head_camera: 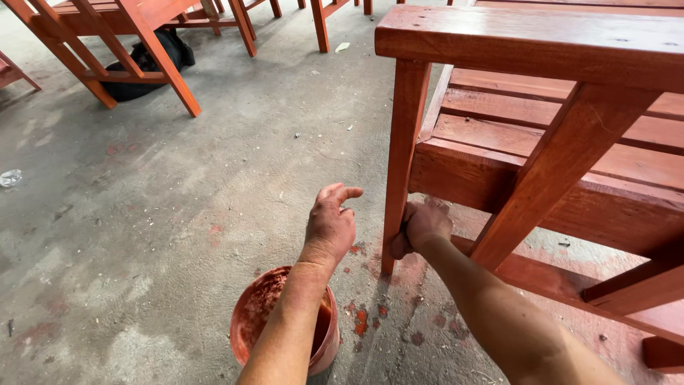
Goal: The person applies a reddish-brown stain to wooden outdoor furniture using a cloth. They wipe the armrests, rails and legs of a wooden bench, dip and wring the cloth in a bucket of stain, and continue wiping the bench and surrounding chairs.
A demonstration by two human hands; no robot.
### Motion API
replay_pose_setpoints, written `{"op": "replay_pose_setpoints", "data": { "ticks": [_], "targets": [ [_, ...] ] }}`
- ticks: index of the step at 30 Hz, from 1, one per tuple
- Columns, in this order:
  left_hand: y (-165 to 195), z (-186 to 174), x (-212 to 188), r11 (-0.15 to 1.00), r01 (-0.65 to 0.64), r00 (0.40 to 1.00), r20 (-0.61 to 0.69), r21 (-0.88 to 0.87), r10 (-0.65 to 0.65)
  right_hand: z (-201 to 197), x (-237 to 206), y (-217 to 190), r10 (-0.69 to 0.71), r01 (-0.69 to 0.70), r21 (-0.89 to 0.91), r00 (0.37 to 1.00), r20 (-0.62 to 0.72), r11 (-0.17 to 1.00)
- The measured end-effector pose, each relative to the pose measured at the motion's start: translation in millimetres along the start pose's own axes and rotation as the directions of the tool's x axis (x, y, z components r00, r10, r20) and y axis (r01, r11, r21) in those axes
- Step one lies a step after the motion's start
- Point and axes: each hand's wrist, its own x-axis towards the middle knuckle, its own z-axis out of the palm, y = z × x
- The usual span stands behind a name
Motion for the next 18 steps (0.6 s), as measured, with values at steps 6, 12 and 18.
{"op": "replay_pose_setpoints", "data": {
  "ticks": [6,12,18],
  "targets": [
    [22.7,14.0,-12.7,0.998,0.061,0.987,0.152,-0.025,-0.056,-10.7,-27.5,4.4,-0.037,0.027,0.124,0.996,0.085,0.992],
    [40.4,47.3,-30.3,0.934,0.357,0.864,0.371,0.023,-0.339,-18.2,-60.0,10.2,-0.083,0.082,0.142,0.996,0.007,0.986],
    [-2.8,91.0,-39.2,0.954,0.238,0.799,0.523,0.181,-0.298,-4.3,-67.4,34.8,-0.177,-0.076,0.810,0.960,0.217,0.582]
  ]
}}
